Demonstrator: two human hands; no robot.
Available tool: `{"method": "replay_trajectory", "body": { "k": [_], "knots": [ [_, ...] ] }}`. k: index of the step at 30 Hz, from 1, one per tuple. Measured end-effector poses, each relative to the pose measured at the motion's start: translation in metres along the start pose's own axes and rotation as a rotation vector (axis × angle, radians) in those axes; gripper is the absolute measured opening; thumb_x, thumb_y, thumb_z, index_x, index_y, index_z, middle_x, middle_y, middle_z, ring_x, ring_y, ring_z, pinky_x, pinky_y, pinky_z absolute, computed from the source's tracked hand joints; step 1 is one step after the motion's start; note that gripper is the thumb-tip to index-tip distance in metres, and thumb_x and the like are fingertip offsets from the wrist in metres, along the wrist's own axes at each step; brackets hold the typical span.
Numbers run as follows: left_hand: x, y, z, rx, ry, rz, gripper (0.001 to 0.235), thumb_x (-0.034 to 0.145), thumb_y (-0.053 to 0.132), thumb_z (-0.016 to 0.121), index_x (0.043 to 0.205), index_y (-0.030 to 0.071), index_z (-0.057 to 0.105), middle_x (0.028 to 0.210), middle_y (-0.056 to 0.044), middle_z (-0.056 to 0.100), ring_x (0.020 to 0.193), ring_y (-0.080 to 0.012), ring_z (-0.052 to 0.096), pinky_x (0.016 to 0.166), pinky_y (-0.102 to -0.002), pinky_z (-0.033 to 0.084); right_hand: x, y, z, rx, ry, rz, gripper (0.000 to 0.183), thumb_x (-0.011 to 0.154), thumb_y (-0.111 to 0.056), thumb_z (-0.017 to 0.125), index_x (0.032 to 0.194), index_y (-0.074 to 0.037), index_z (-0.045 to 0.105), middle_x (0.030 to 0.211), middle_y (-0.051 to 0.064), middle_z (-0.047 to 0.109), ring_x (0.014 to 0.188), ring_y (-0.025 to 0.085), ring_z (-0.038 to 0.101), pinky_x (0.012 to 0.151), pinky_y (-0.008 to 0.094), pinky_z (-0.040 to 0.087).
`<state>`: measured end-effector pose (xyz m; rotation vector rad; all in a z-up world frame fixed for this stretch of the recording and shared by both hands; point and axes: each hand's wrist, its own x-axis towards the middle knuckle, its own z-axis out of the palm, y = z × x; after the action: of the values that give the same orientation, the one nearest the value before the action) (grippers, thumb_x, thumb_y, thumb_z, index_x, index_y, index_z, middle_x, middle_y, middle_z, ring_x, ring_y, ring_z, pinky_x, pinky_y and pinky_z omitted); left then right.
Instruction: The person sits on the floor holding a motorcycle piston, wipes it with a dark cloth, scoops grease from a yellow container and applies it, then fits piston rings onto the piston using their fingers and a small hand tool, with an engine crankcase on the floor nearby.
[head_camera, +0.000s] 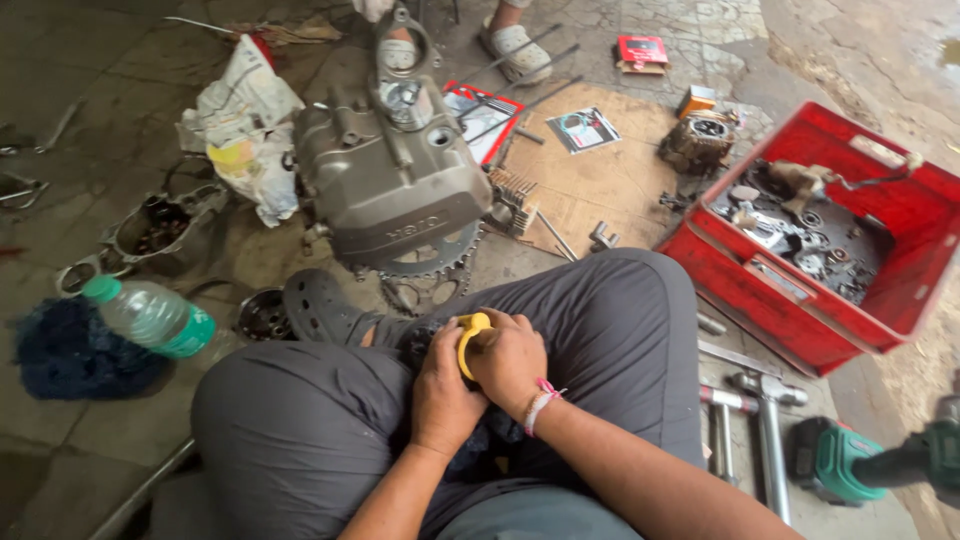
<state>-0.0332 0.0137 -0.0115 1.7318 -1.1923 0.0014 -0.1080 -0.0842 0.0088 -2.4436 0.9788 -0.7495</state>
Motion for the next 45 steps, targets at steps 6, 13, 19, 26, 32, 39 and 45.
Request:
{"method": "replay_trajectory", "body": {
  "k": [6, 13, 19, 26, 32, 39, 45],
  "knots": [
    [0.002, 0.007, 0.001, -0.01, -0.009, -0.021, 0.077, 0.07, 0.015, 0.087, 0.134, 0.004, 0.044, 0.142, -0.026, 0.055, 0.13, -0.0436, 0.056, 0.107, -0.047, 0.047, -0.001, -0.005, -0.013, 0.064, 0.002, -0.014, 0.02, 0.076, -0.023, 0.076, 0.091, -0.013, 0.083, 0.126, 0.007, 0.071, 0.103, 0.031, 0.065, 0.085, 0.043, 0.052],
    [0.005, 0.035, -0.006, -0.071, -0.066, -0.186, 0.083, 0.067, 0.018, 0.089, 0.136, 0.008, 0.045, 0.134, -0.02, 0.063, 0.124, -0.0391, 0.062, 0.098, -0.044, 0.053, -0.012, 0.004, -0.045, 0.35, 0.028, -0.168, 0.024, 0.072, -0.014, 0.08, 0.094, -0.005, 0.081, 0.134, 0.019, 0.066, 0.114, 0.037, 0.064, 0.097, 0.041, 0.051],
    [0.008, 0.072, -0.016, -0.071, -0.041, -0.169, 0.083, 0.065, 0.018, 0.09, 0.135, 0.007, 0.047, 0.131, -0.021, 0.064, 0.12, -0.0411, 0.062, 0.096, -0.045, 0.053, -0.028, 0.007, -0.102, 0.688, 0.041, -0.058, 0.006, 0.08, -0.002, 0.071, 0.083, 0.002, 0.073, 0.127, 0.018, 0.073, 0.109, 0.026, 0.073, 0.095, 0.033, 0.057],
    [0.002, 0.084, -0.021, -0.177, -0.011, -0.225, 0.08, 0.066, 0.016, 0.089, 0.134, 0.006, 0.047, 0.129, -0.02, 0.065, 0.121, -0.0387, 0.064, 0.097, -0.043, 0.054, -0.021, 0.038, -0.111, 1.224, 0.0, 0.172, 0.008, 0.094, 0.002, 0.059, 0.088, 0.004, 0.064, 0.126, 0.021, 0.073, 0.095, 0.021, 0.071, 0.087, 0.033, 0.058],
    [0.01, 0.066, -0.012, -0.208, -0.02, -0.133, 0.078, 0.068, 0.014, 0.088, 0.134, 0.005, 0.048, 0.134, -0.021, 0.063, 0.125, -0.04, 0.062, 0.1, -0.043, 0.052, -0.005, 0.063, -0.111, 1.327, 0.068, 0.507, 0.007, 0.104, -0.002, 0.068, 0.104, 0.005, 0.068, 0.096, 0.016, 0.067, 0.072, 0.022, 0.06, 0.064, 0.034, 0.049],
    [0.004, 0.062, -0.053, -0.354, 0.006, -0.211, 0.085, 0.071, 0.022, 0.09, 0.14, 0.003, 0.046, 0.133, -0.022, 0.062, 0.126, -0.0389, 0.062, 0.105, -0.044, 0.051, -0.003, 0.042, -0.105, 1.135, -0.039, 0.726, 0.026, 0.089, 0.004, 0.067, 0.114, -0.002, 0.065, 0.106, 0.011, 0.071, 0.094, 0.022, 0.069, 0.083, 0.037, 0.056],
    [0.02, 0.04, -0.142, -0.4, 0.001, -0.085, 0.084, 0.076, 0.025, 0.09, 0.143, 0.001, 0.045, 0.139, -0.022, 0.059, 0.134, -0.0373, 0.062, 0.116, -0.045, 0.05, -0.003, 0.084, -0.085, 1.085, -0.008, 0.799, 0.038, 0.092, 0.007, 0.056, 0.125, -0.008, 0.066, 0.12, 0.012, 0.07, 0.11, 0.026, 0.069, 0.091, 0.045, 0.056]
  ]
}}
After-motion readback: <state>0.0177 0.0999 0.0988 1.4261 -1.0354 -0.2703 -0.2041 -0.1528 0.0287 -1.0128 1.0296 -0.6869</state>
